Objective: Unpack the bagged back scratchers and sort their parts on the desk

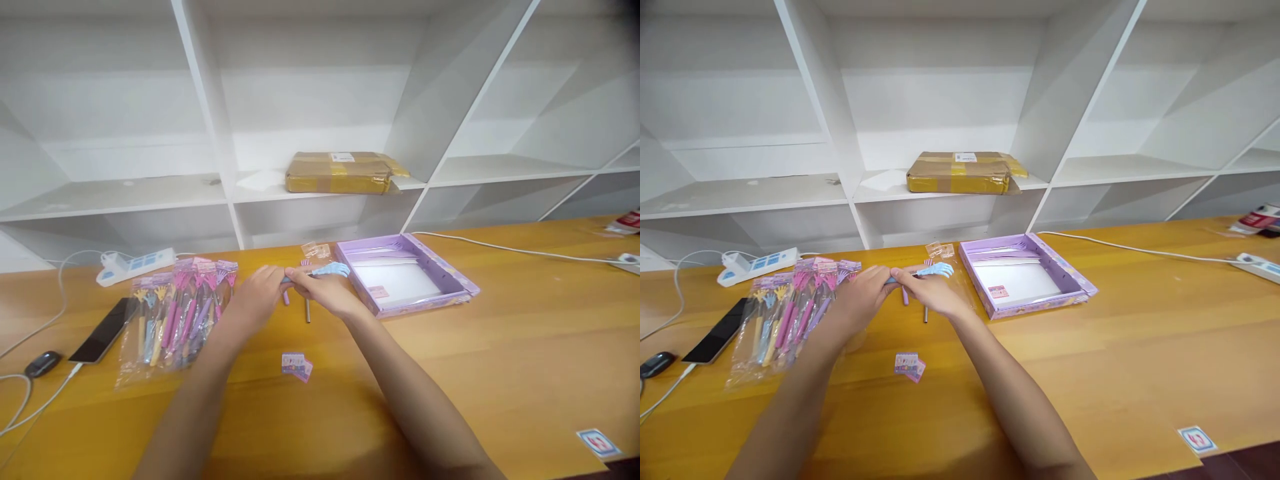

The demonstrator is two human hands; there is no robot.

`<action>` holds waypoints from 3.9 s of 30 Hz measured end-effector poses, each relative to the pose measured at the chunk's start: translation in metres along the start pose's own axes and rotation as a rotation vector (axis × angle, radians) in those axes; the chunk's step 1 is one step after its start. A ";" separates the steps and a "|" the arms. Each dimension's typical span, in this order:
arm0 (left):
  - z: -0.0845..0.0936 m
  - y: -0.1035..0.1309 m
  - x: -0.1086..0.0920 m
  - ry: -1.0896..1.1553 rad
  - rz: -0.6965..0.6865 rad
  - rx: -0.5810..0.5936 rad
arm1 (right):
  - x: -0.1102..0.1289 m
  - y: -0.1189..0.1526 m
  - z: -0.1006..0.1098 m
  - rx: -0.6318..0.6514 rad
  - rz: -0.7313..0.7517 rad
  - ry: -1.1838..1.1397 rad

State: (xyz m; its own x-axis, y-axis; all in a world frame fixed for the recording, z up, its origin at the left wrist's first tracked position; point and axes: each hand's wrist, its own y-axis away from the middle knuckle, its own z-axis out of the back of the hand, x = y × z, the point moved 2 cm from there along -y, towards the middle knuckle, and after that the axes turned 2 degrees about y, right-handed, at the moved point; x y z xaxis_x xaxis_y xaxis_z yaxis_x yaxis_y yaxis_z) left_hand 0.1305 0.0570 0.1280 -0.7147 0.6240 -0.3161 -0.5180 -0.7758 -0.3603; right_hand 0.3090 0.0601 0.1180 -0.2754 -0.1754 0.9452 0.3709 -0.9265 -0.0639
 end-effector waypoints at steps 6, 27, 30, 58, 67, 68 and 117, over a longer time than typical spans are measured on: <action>0.001 -0.005 0.008 0.075 -0.067 0.006 | 0.006 0.002 0.002 -0.050 0.013 -0.159; 0.035 0.024 0.123 -0.001 0.473 -0.010 | 0.009 0.085 0.170 -0.813 0.169 0.032; -0.004 0.012 0.123 0.071 0.454 0.077 | 0.004 0.065 0.148 -0.735 0.075 0.331; -0.025 0.015 0.134 0.199 0.472 0.114 | -0.134 -0.052 0.029 -0.194 -0.350 0.953; -0.011 0.031 0.161 -0.161 0.669 0.176 | -0.128 -0.051 0.030 -0.221 -0.378 0.941; -0.020 0.028 0.156 -0.227 0.683 0.179 | -0.125 -0.050 0.030 -0.224 -0.377 0.941; 0.042 0.015 -0.017 0.318 0.126 0.055 | 0.032 0.035 0.054 -0.347 0.312 0.006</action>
State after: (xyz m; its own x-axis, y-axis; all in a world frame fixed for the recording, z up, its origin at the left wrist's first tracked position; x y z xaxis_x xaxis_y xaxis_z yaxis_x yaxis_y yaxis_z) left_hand 0.1154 0.0309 0.1648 -0.5969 0.5145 -0.6156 -0.4657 -0.8470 -0.2564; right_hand 0.3609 0.0402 0.1630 -0.2032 -0.4640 0.8622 0.1184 -0.8858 -0.4487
